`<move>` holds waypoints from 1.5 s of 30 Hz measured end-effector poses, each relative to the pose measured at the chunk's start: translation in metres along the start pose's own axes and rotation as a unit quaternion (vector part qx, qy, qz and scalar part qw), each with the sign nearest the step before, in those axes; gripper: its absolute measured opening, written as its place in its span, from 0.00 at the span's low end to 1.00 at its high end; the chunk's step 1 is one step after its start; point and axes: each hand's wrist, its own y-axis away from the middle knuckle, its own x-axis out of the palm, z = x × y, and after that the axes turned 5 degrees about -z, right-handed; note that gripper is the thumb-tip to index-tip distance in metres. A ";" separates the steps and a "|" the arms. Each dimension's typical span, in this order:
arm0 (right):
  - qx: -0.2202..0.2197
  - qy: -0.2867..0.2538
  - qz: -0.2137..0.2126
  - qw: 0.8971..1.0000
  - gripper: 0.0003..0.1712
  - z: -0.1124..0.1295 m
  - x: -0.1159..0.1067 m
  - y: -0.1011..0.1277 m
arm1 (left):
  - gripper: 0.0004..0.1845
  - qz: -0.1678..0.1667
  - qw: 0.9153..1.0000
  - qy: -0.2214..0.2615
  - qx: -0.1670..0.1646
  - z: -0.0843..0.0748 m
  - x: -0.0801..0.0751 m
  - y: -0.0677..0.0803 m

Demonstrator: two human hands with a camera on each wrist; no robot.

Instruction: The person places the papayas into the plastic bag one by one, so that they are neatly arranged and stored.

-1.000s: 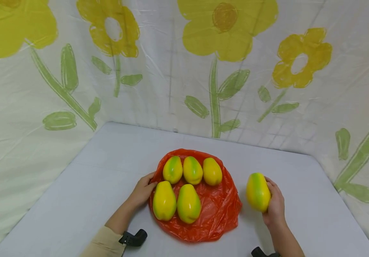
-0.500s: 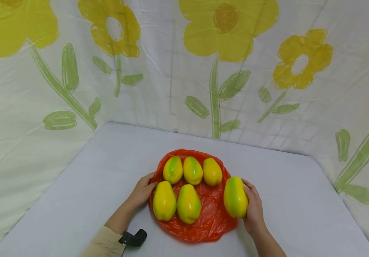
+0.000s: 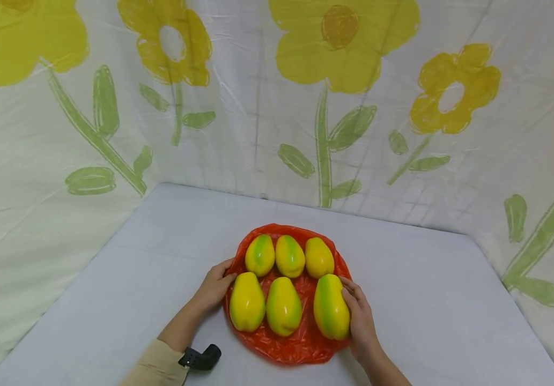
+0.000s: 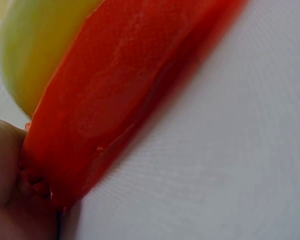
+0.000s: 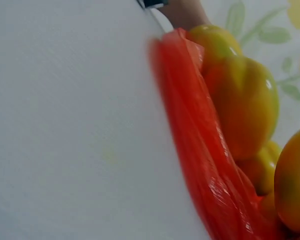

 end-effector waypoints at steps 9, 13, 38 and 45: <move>-0.011 0.024 -0.003 1.000 0.29 -0.011 0.011 0.002 | 0.23 -0.001 1.000 -0.002 0.005 -0.001 0.002 -0.001; -0.008 0.026 -0.003 1.000 0.30 -0.015 0.013 0.001 | 0.23 -0.002 1.000 -0.001 0.001 -0.001 0.003 -0.001; -0.004 0.032 0.012 0.999 0.29 -0.018 0.016 -0.001 | 0.24 -0.006 1.000 -0.001 -0.008 -0.001 0.002 -0.001; -0.007 0.045 0.002 0.999 0.31 -0.015 0.013 0.001 | 0.24 -0.003 1.000 0.006 -0.008 -0.002 0.005 -0.001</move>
